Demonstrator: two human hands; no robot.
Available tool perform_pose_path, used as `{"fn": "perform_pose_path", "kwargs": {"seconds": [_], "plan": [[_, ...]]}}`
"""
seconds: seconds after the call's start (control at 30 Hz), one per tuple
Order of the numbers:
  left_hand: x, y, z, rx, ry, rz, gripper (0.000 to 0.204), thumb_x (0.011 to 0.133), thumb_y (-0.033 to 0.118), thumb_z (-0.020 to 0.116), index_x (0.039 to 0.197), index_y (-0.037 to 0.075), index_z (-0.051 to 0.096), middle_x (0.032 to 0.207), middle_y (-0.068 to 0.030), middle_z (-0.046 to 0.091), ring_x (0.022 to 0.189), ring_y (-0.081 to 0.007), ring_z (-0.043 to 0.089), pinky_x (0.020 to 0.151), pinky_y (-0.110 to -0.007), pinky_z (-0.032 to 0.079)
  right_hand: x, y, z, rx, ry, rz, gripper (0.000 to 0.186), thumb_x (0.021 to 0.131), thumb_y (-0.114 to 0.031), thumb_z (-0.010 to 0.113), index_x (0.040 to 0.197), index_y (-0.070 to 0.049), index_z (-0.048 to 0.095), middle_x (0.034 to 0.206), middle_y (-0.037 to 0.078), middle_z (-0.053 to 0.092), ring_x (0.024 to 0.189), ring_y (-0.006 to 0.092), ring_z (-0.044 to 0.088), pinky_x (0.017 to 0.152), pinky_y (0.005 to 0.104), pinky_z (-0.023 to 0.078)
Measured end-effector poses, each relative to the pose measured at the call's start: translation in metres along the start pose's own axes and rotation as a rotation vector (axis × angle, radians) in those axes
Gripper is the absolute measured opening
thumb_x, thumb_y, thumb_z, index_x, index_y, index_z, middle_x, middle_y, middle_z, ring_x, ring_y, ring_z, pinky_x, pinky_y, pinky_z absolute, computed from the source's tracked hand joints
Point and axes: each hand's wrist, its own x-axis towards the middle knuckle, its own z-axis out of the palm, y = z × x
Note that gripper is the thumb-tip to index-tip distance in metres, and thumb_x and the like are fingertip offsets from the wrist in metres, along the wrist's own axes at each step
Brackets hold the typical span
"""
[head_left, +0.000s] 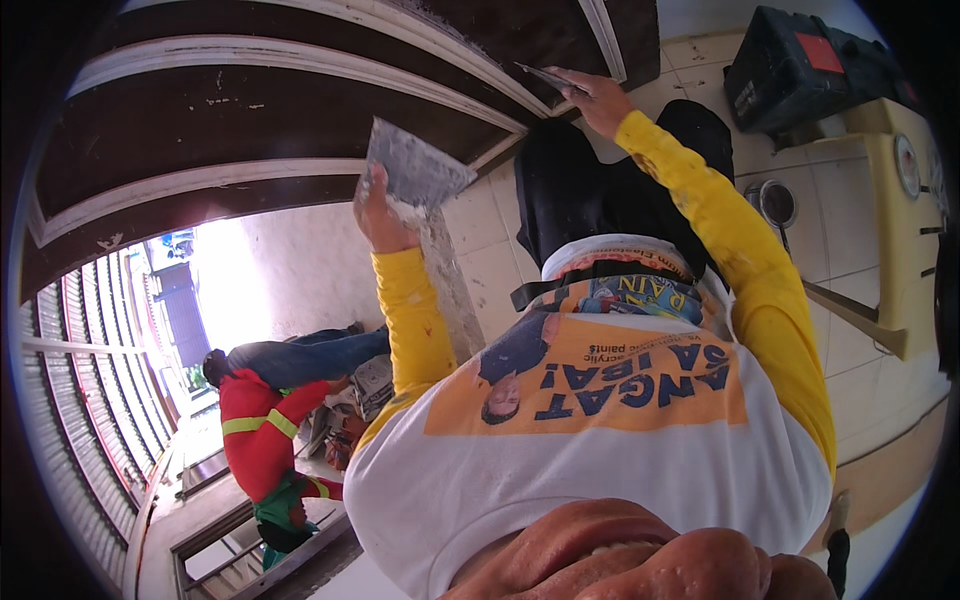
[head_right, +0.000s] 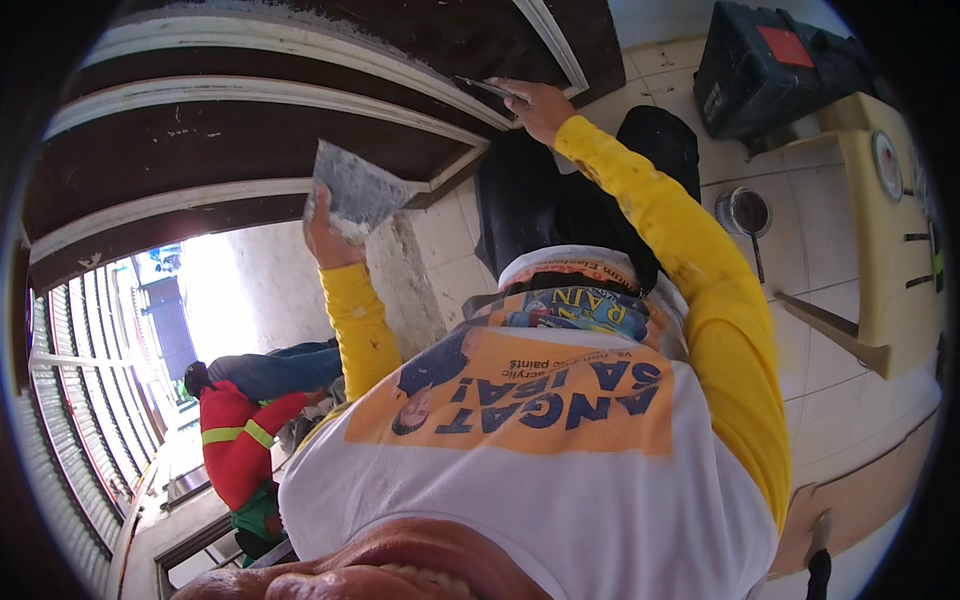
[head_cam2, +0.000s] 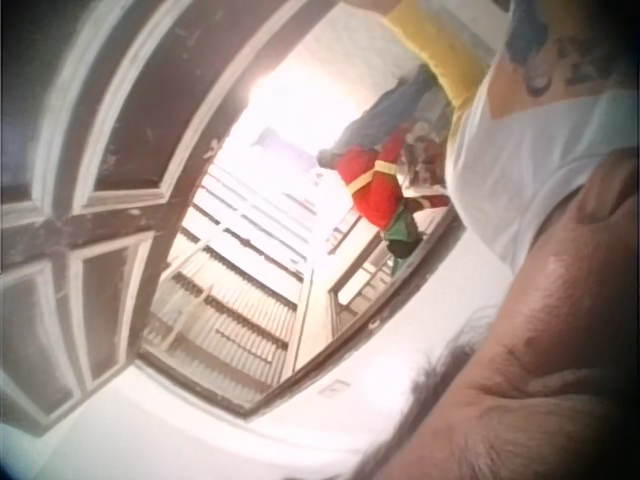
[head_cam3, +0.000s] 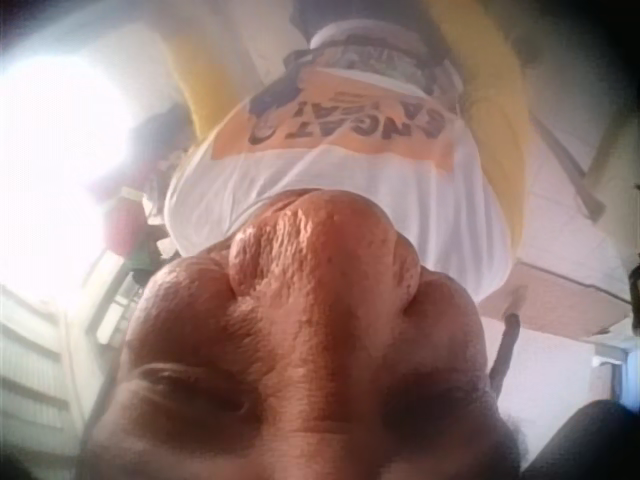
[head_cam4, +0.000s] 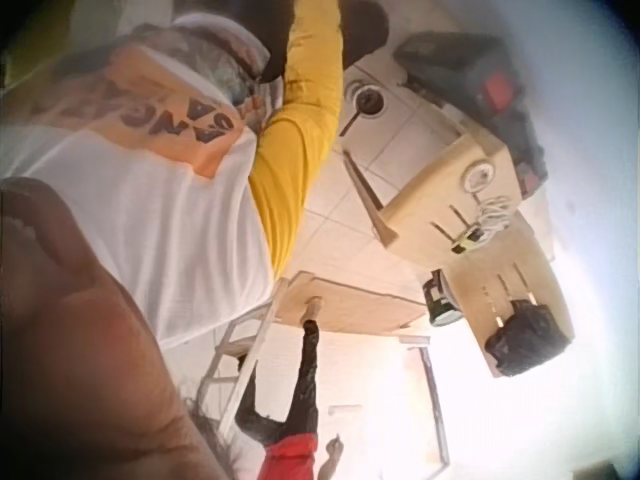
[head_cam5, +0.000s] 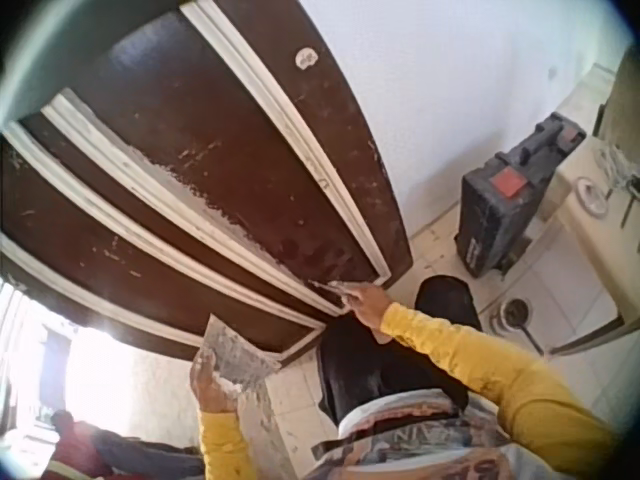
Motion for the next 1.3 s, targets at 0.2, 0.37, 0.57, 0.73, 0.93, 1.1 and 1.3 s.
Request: {"fn": "perform_pose_path", "kwargs": {"seconds": [0.2, 0.37, 0.57, 0.73, 0.93, 1.1, 1.3], "plan": [[-0.033, -0.029, -0.07, 0.036, 0.19, -0.169, 0.033, 0.088, 0.021, 0.065, 0.11, -0.003, 0.064, 0.106, -0.0084, 0.065, 0.093, -0.019, 0.063, 0.083, -0.032, 0.05, 0.036, 0.066, 0.077, 0.114, 0.107, 0.074, 0.04, 0.094, -0.022, 0.052, 0.134, -0.02, 0.053, 0.129, 0.015, 0.057, 0.119, 0.0342, 0.054, 0.102, 0.0367, 0.043], [-0.054, -0.032, -0.096, 0.095, 0.255, -0.244, 0.033, 0.087, 0.025, 0.066, 0.107, -0.002, 0.065, 0.102, -0.0083, 0.066, 0.091, -0.0187, 0.064, 0.082, -0.032, 0.05, 0.036, 0.056, 0.105, 0.089, 0.074, 0.123, 0.038, 0.094, -0.02, 0.05, 0.132, -0.019, 0.055, 0.129, 0.015, 0.057, 0.12, 0.0348, 0.053, 0.104, 0.0372, 0.041], [-0.03, -0.053, -0.139, 0.768, -0.024, 0.307, 0.032, 0.089, 0.023, 0.063, 0.109, -0.002, 0.064, 0.109, -0.0097, 0.065, 0.098, -0.0218, 0.063, 0.085, -0.034, 0.051, -0.002, 0.068, 0.011, -0.31, -0.145, -0.227, 0.034, 0.094, -0.018, 0.051, 0.127, -0.013, 0.059, 0.128, 0.011, 0.059, 0.116, 0.0331, 0.055, 0.103, 0.0391, 0.04], [-0.035, -0.045, -0.068, 0.141, -0.105, -0.228, 0.035, 0.092, 0.025, 0.054, 0.116, 0.0, 0.061, 0.118, -0.0104, 0.063, 0.11, -0.0264, 0.06, 0.096, -0.04, 0.048, -0.08, -0.025, -0.177, 0.324, 0.149, 0.174, 0.035, 0.094, -0.019, 0.058, 0.125, -0.004, 0.057, 0.106, 0.01, 0.066, 0.098, 0.0221, 0.064, 0.089, 0.0327, 0.048], [-0.037, -0.069, 0.029, -0.4, -0.364, -0.611, 0.044, 0.09, 0.024, 0.056, 0.128, 0.0, 0.054, 0.126, -0.0123, 0.06, 0.116, -0.0286, 0.057, 0.103, -0.044, 0.043, -0.182, 0.018, -0.178, 0.644, 0.532, 0.172, 0.027, 0.093, -0.02, 0.06, 0.116, -0.006, 0.061, 0.105, 0.012, 0.067, 0.099, 0.0213, 0.065, 0.086, 0.0308, 0.051], [-0.059, -0.099, 0.123, -0.194, -0.36, -0.379, 0.031, 0.09, 0.02, 0.062, 0.114, 0.001, 0.064, 0.112, -0.0083, 0.066, 0.105, -0.0205, 0.061, 0.097, -0.035, 0.046, -0.163, -0.065, -0.111, 0.551, 0.52, 0.028, 0.036, 0.097, -0.023, 0.056, 0.121, 0.004, 0.056, 0.114, 0.008, 0.065, 0.101, 0.017, 0.061, 0.092, 0.0273, 0.045], [-0.058, -0.083, 0.165, 0.206, -0.476, 0.188, 0.025, 0.09, 0.021, 0.063, 0.104, 0.0, 0.067, 0.1, -0.006, 0.068, 0.095, -0.0155, 0.063, 0.092, -0.031, 0.047, -0.159, -0.107, -0.109, 0.146, 0.096, 0.057, 0.041, 0.098, -0.03, 0.053, 0.125, 0.0, 0.055, 0.085, 0.019, 0.067, 0.068, 0.0246, 0.066, 0.066, 0.0342, 0.052]]}}
